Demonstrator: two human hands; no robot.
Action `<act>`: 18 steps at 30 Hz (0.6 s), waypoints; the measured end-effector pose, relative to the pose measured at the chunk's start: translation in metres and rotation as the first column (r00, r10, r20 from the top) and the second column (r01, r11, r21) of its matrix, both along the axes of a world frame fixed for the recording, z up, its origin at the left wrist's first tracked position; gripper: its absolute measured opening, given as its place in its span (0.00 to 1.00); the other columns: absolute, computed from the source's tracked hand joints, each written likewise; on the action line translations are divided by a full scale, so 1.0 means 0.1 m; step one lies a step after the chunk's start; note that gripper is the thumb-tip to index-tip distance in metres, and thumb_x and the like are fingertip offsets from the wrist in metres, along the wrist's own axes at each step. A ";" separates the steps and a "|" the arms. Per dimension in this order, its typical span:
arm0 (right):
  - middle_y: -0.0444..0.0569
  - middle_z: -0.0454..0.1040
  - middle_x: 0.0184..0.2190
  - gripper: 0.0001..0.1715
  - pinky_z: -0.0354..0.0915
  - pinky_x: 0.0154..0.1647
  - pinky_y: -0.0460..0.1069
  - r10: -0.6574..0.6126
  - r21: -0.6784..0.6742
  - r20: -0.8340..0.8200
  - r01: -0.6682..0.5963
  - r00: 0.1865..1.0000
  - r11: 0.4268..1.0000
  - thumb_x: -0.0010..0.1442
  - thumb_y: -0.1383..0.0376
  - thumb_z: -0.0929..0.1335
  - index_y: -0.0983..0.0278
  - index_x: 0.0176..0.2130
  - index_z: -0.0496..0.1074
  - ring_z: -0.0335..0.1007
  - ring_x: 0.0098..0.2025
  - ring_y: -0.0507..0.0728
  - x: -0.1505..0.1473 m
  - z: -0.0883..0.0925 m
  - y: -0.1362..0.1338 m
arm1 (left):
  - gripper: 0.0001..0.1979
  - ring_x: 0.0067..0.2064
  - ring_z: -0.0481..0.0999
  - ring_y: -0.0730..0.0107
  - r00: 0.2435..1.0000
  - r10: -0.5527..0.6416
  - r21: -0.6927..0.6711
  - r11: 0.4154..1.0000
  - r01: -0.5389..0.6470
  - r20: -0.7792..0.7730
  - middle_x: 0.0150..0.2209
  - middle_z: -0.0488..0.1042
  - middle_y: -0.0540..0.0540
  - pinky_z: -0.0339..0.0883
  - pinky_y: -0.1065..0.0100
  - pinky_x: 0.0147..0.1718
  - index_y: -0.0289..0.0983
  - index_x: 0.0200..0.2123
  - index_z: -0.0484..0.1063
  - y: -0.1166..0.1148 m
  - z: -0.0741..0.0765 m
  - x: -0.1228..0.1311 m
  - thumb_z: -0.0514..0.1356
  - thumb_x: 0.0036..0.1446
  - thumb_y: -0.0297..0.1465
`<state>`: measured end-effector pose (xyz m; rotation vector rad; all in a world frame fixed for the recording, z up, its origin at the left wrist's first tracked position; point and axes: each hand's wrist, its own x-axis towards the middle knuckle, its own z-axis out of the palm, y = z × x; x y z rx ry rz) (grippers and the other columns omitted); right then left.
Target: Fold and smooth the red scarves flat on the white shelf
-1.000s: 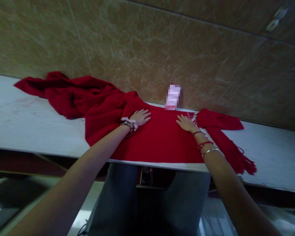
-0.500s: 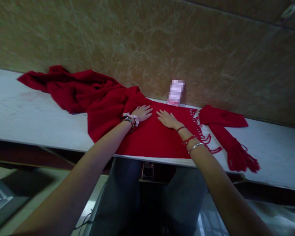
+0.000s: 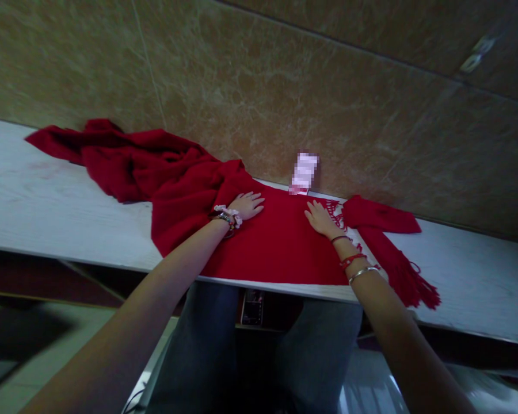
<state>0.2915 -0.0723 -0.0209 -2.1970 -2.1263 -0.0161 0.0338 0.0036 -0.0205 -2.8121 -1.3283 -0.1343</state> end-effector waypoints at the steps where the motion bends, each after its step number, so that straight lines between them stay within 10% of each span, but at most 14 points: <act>1: 0.58 0.44 0.65 0.33 0.44 0.63 0.58 0.034 0.010 -0.001 -0.034 0.999 0.999 0.64 0.58 0.51 0.71 0.63 0.49 0.36 0.66 0.61 -0.14 0.02 -0.01 | 0.22 0.63 0.50 0.62 1.000 -0.025 0.018 1.000 0.025 0.018 0.63 0.53 0.44 0.45 0.60 0.60 0.37 0.58 0.59 -0.02 0.01 -0.01 0.43 0.64 0.36; 8: 0.54 0.43 0.66 0.34 0.42 0.63 0.61 0.313 -0.075 -0.049 -0.316 0.949 0.946 0.64 0.53 0.52 0.66 0.64 0.48 0.37 0.66 0.62 -0.85 0.05 -0.17 | 0.27 0.65 0.46 0.64 0.980 -0.196 -0.120 0.974 0.191 -0.033 0.64 0.47 0.44 0.41 0.61 0.61 0.39 0.63 0.49 -0.17 0.06 -0.10 0.44 0.62 0.42; 18: 0.58 0.49 0.64 0.32 0.46 0.62 0.59 -0.006 -0.035 -0.021 0.005 1.000 0.999 0.64 0.58 0.51 0.70 0.62 0.53 0.43 0.65 0.61 0.20 -0.08 -0.22 | 0.26 0.65 0.44 0.67 0.978 -0.202 -0.116 0.974 0.196 -0.046 0.65 0.46 0.49 0.39 0.61 0.61 0.43 0.62 0.49 -0.17 0.03 -0.16 0.43 0.63 0.41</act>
